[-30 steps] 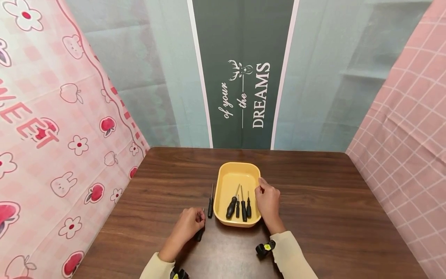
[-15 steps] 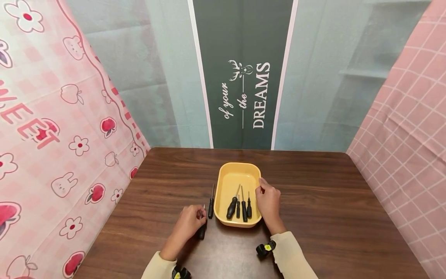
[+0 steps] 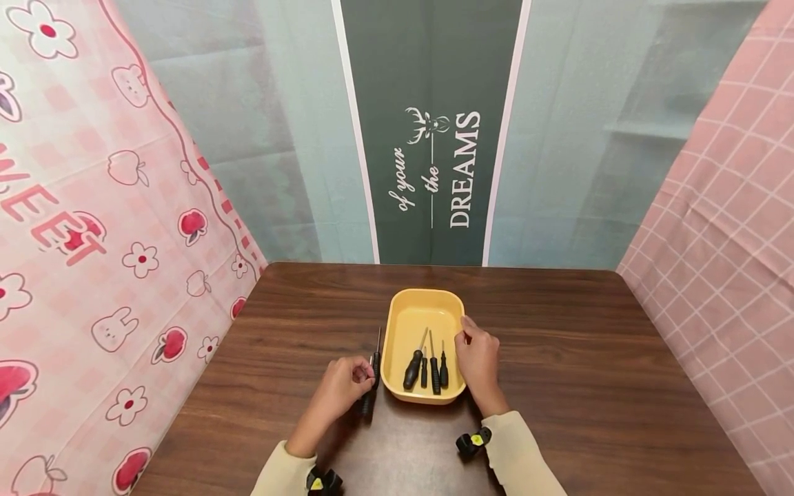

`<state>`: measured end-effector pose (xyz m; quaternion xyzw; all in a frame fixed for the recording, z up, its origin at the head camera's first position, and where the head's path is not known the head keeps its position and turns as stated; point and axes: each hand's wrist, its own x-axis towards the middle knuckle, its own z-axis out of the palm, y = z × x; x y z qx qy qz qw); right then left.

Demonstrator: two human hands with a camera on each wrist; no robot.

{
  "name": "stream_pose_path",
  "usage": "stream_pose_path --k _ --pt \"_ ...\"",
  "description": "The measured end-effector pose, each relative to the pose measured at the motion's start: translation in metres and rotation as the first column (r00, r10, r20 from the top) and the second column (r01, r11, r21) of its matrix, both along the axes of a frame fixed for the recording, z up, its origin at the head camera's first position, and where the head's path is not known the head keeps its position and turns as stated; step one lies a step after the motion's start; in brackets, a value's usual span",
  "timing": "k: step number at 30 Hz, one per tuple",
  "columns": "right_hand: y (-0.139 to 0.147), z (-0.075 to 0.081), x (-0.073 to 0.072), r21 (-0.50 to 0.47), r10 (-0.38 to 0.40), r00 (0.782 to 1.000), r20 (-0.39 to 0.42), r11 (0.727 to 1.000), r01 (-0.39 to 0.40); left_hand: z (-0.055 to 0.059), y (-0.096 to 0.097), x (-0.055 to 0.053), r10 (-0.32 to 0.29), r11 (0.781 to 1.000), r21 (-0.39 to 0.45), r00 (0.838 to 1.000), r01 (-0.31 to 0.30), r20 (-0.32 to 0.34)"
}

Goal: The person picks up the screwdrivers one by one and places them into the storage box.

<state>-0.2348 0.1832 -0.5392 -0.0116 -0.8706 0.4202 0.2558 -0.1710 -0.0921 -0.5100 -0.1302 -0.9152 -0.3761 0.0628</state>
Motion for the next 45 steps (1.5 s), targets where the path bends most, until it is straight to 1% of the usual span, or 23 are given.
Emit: stream_pose_path --k 4,9,11,20,30,39,45 --pt "-0.001 0.001 0.001 0.0 0.005 1.0 0.005 1.0 -0.005 0.004 0.002 -0.001 -0.022 1.0 0.013 1.0 0.022 -0.01" --pt "-0.001 0.0 0.001 0.005 0.009 1.0 0.013 1.0 -0.009 0.007 0.004 -0.004 -0.043 0.999 0.022 0.999 0.043 0.004" --pt "-0.002 0.001 0.002 0.005 0.008 1.0 0.012 1.0 -0.008 0.008 0.005 -0.006 -0.043 0.999 0.024 0.999 0.043 0.016" --pt "-0.001 0.001 0.001 0.008 0.008 0.999 0.032 1.0 -0.008 0.013 0.007 -0.013 -0.037 0.999 0.027 0.999 0.037 -0.018" --pt "0.0 0.001 0.001 0.012 0.007 1.0 0.027 1.0 -0.008 0.019 0.008 -0.016 -0.042 0.999 0.017 0.999 0.042 0.006" --pt "-0.001 0.002 0.002 0.005 0.008 1.0 0.007 1.0 -0.008 0.02 0.01 -0.019 -0.049 0.999 0.005 0.999 0.049 0.002" --pt "0.0 0.0 0.001 0.005 0.012 1.0 -0.004 1.0 -0.012 0.023 0.012 -0.022 -0.05 0.999 0.002 0.999 0.05 0.0"
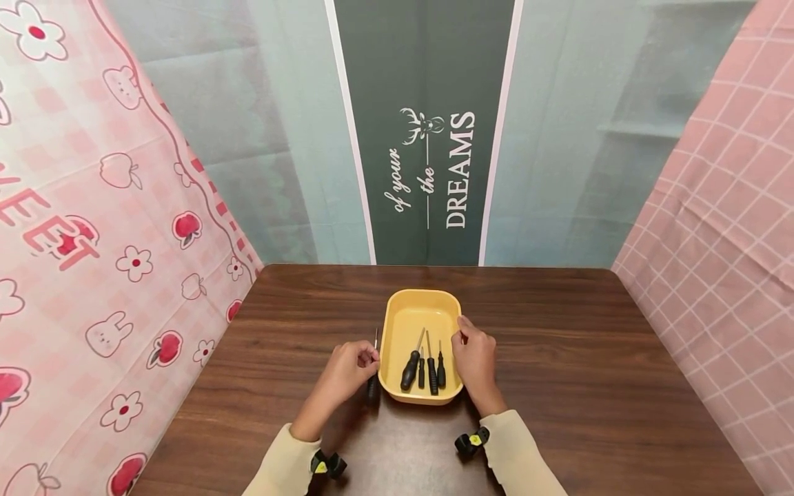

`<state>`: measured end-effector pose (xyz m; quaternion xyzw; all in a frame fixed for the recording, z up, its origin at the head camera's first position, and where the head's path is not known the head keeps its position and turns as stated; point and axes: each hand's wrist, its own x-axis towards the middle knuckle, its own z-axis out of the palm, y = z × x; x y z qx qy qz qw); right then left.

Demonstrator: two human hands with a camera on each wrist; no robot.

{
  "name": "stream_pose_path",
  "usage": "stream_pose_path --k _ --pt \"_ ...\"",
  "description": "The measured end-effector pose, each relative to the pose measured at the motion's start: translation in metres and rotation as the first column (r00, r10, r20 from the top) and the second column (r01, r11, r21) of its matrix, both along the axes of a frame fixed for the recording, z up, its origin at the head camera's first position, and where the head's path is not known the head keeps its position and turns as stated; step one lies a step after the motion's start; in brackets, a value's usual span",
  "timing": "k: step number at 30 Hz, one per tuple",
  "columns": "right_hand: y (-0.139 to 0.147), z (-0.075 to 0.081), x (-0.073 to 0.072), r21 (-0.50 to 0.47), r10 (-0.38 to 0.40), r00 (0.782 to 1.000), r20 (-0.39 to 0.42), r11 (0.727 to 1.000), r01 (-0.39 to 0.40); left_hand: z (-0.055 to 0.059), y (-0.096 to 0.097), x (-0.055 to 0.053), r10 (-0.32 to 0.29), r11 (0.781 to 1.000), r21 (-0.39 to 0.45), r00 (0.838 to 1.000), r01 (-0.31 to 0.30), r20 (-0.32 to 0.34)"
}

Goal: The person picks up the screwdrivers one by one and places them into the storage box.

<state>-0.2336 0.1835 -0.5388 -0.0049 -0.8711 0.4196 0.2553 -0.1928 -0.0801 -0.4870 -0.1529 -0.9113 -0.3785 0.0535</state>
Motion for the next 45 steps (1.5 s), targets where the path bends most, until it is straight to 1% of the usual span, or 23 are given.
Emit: stream_pose_path --k 8,11,20,25,32,36,40,45 --pt "0.001 0.001 0.0 0.002 -0.004 1.0 -0.001 1.0 0.004 0.003 0.005 0.0 0.031 0.999 -0.044 0.999 -0.031 -0.008" --pt "0.001 0.001 0.001 0.008 -0.003 1.0 -0.002 1.0 0.003 0.004 0.007 -0.001 0.027 0.999 -0.039 0.999 -0.028 -0.027" --pt "-0.001 0.003 0.001 0.01 0.0 1.0 -0.008 1.0 0.0 0.006 0.01 -0.003 0.007 1.0 -0.019 0.999 -0.008 -0.05" --pt "0.0 0.002 0.0 0.019 0.004 1.0 -0.029 1.0 -0.004 0.008 0.014 -0.005 0.0 1.0 -0.001 0.999 0.0 -0.05" --pt "0.0 0.001 -0.001 0.038 0.005 0.999 -0.054 0.999 -0.003 0.011 0.018 -0.006 -0.008 1.0 -0.008 0.998 0.007 -0.065" --pt "0.0 0.0 -0.001 0.041 0.004 0.998 -0.058 0.999 -0.002 0.012 0.02 -0.007 -0.004 1.0 -0.011 0.999 0.003 -0.049" --pt "0.0 0.001 0.0 0.04 0.005 0.999 -0.054 0.999 -0.003 0.012 0.023 -0.009 -0.001 1.0 -0.008 0.999 0.001 -0.036" --pt "0.0 0.002 -0.001 0.041 0.003 1.0 -0.019 0.999 -0.002 0.013 0.026 -0.01 -0.005 1.0 -0.006 0.999 0.005 -0.048"
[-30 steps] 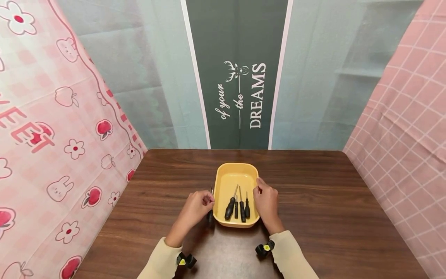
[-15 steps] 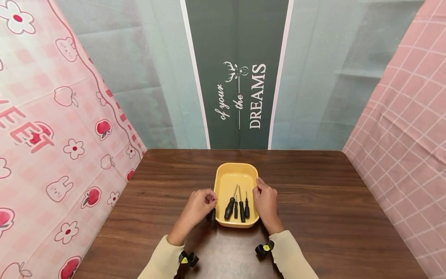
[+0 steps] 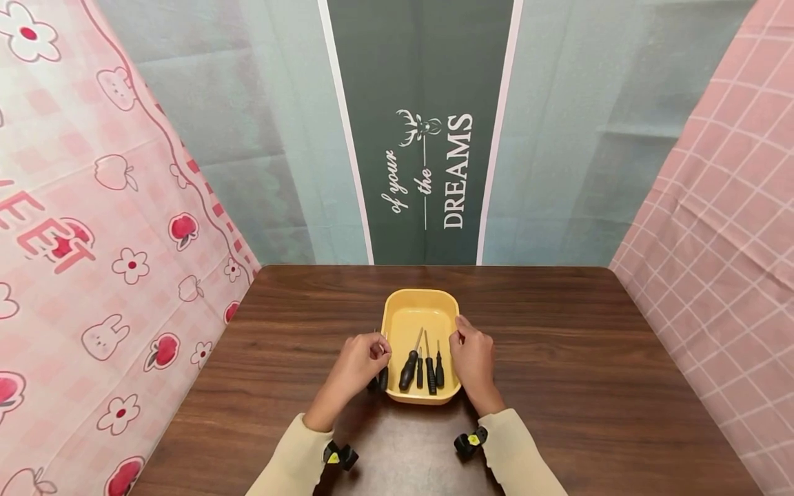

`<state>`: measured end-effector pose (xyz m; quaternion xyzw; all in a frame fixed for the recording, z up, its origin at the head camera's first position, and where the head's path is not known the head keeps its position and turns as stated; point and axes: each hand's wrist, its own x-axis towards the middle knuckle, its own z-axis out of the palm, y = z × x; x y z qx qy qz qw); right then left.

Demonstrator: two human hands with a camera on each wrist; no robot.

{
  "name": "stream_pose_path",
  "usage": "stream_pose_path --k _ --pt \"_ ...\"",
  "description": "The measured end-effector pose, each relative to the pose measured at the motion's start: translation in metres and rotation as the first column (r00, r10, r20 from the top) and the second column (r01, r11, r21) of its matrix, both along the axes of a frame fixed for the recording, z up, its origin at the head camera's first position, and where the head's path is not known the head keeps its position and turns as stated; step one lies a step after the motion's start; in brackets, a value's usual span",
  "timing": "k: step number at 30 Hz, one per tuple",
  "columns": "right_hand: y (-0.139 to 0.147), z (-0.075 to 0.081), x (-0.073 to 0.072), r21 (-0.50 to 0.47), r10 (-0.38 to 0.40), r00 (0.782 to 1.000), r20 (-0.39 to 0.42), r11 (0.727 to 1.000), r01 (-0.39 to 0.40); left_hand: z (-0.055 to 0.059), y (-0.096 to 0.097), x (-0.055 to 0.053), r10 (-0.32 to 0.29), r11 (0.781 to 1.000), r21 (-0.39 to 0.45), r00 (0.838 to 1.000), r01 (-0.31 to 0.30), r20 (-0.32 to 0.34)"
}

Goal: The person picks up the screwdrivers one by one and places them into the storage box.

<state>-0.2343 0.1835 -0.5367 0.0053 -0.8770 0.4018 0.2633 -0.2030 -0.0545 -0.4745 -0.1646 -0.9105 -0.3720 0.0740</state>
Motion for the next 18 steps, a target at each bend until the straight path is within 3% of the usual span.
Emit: stream_pose_path --k 18 --pt "0.0009 -0.0008 0.0002 0.009 0.0 1.0 -0.009 1.0 0.0 0.0001 0.0049 -0.004 0.008 1.0 0.004 1.0 -0.009 0.012"
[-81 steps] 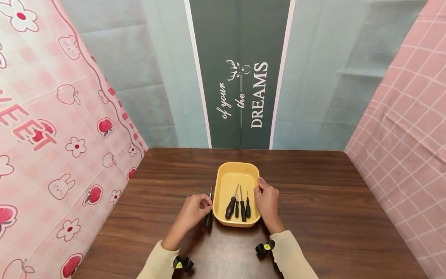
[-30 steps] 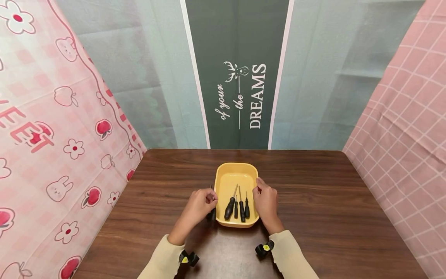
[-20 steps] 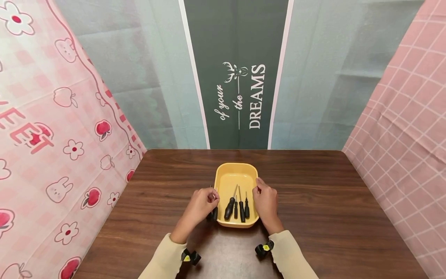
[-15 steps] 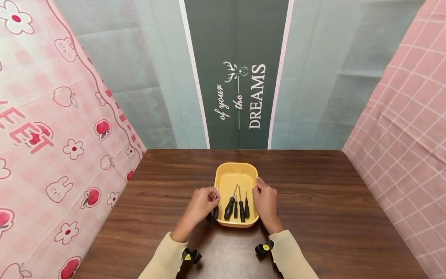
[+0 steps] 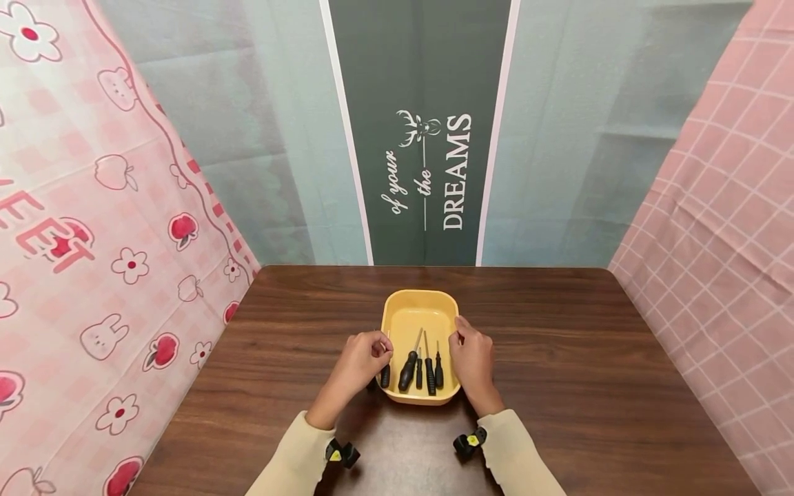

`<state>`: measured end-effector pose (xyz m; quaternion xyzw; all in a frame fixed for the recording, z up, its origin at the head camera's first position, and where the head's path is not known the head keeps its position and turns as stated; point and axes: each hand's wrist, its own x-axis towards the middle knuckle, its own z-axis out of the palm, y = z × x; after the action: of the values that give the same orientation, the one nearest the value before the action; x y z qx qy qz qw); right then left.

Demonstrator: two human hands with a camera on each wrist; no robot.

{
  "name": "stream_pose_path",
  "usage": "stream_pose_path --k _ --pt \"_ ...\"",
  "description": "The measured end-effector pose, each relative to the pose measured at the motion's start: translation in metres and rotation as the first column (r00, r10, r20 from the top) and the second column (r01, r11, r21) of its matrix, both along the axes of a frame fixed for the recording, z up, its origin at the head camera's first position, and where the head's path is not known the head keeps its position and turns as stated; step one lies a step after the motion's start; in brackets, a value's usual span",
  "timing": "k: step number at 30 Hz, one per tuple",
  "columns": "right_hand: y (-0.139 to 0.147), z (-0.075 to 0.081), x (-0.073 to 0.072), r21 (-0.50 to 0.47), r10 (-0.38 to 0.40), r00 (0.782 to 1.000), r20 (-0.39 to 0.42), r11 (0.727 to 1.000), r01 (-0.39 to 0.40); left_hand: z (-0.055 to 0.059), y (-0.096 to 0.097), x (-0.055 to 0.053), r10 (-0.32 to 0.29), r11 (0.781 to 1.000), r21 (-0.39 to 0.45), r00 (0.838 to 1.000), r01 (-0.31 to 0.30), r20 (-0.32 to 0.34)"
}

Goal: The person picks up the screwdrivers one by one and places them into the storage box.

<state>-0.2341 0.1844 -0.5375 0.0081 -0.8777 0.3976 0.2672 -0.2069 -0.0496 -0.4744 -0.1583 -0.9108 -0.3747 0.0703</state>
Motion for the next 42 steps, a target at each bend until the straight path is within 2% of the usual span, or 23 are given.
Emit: stream_pose_path --k 5,13,24,42 --pt "0.0 0.001 -0.001 0.005 -0.004 1.0 0.005 1.0 0.004 0.001 0.002 -0.001 -0.002 1.0 -0.008 1.0 0.002 -0.015" --pt "-0.001 0.005 -0.003 -0.002 0.002 1.0 -0.031 1.0 -0.002 0.003 0.004 -0.004 -0.007 1.0 -0.017 1.0 0.007 -0.019" --pt "-0.001 0.005 -0.001 0.028 -0.002 0.998 -0.055 1.0 0.003 0.002 0.007 -0.005 -0.013 1.0 -0.027 0.999 0.014 0.032" --pt "0.001 0.005 0.0 0.073 -0.008 0.999 -0.044 0.997 0.012 -0.005 0.013 -0.01 -0.02 0.999 -0.045 0.999 0.021 0.036"
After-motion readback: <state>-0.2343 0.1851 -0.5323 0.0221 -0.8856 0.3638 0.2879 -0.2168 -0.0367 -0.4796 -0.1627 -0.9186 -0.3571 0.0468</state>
